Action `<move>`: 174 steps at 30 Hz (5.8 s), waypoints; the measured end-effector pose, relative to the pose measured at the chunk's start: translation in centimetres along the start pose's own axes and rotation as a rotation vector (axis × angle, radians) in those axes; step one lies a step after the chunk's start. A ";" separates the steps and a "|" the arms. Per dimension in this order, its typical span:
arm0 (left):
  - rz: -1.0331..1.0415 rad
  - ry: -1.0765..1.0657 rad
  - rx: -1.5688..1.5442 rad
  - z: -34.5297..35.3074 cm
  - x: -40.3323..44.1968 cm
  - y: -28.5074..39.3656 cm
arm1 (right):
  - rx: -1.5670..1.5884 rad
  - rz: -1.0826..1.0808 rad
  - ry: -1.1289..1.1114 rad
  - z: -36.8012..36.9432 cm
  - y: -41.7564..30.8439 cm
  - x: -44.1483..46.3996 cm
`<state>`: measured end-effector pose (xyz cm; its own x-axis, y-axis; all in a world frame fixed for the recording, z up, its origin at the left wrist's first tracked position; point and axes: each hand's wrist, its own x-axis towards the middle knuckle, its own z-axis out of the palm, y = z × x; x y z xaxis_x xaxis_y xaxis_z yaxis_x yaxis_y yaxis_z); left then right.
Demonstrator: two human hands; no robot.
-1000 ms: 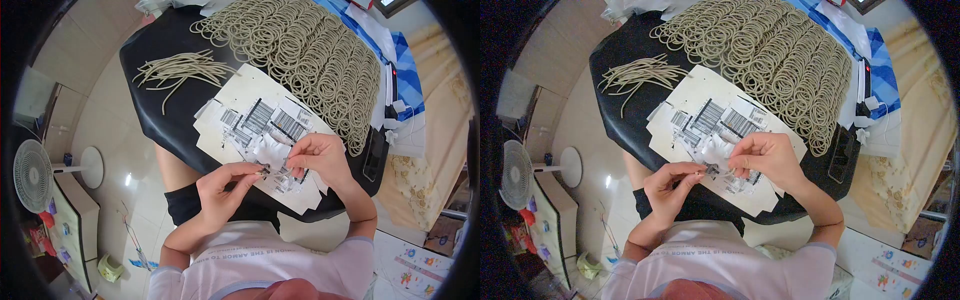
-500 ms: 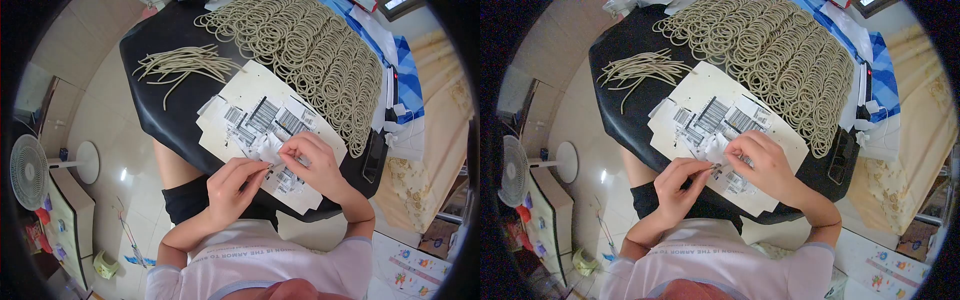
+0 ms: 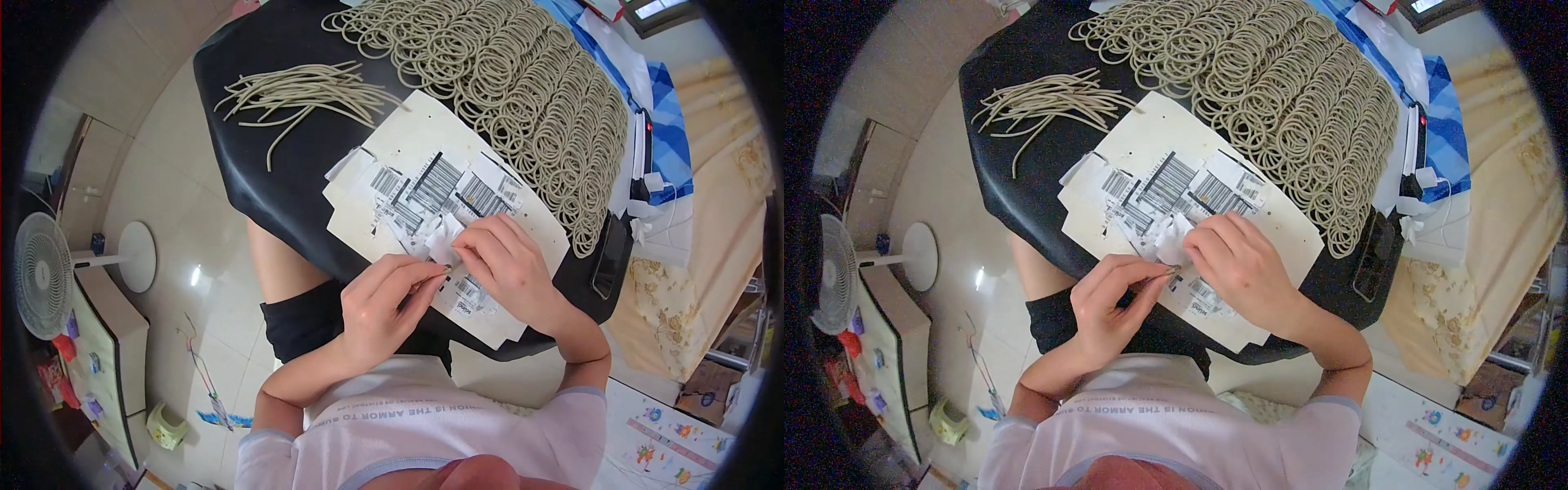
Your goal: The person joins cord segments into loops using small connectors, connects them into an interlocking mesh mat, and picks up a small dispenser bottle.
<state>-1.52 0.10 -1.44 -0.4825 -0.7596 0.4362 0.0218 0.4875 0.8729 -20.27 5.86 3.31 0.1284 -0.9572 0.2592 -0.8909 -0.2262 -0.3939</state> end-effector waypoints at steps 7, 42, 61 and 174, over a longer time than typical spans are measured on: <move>-0.036 -0.017 -0.043 -0.5 0.3 0.3 | 0.010 0.026 0.021 0.1 -0.3 0.3; -0.563 -0.179 -0.590 -1.9 0.9 1.2 | 0.772 0.426 -0.082 -1.2 -1.9 -1.5; -0.513 -0.125 -0.558 -1.5 0.7 1.0 | 0.859 0.482 -0.028 0.0 -2.1 -2.3; -0.418 -0.136 -0.650 -2.0 0.2 2.2 | 1.364 0.553 -0.145 -4.1 0.4 -0.8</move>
<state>0.19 0.10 1.00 -0.6657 -0.7446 0.0494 0.3027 -0.2090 0.9299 -22.49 7.23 6.56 0.0312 -0.9671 -0.2524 0.2374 0.2525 -0.9380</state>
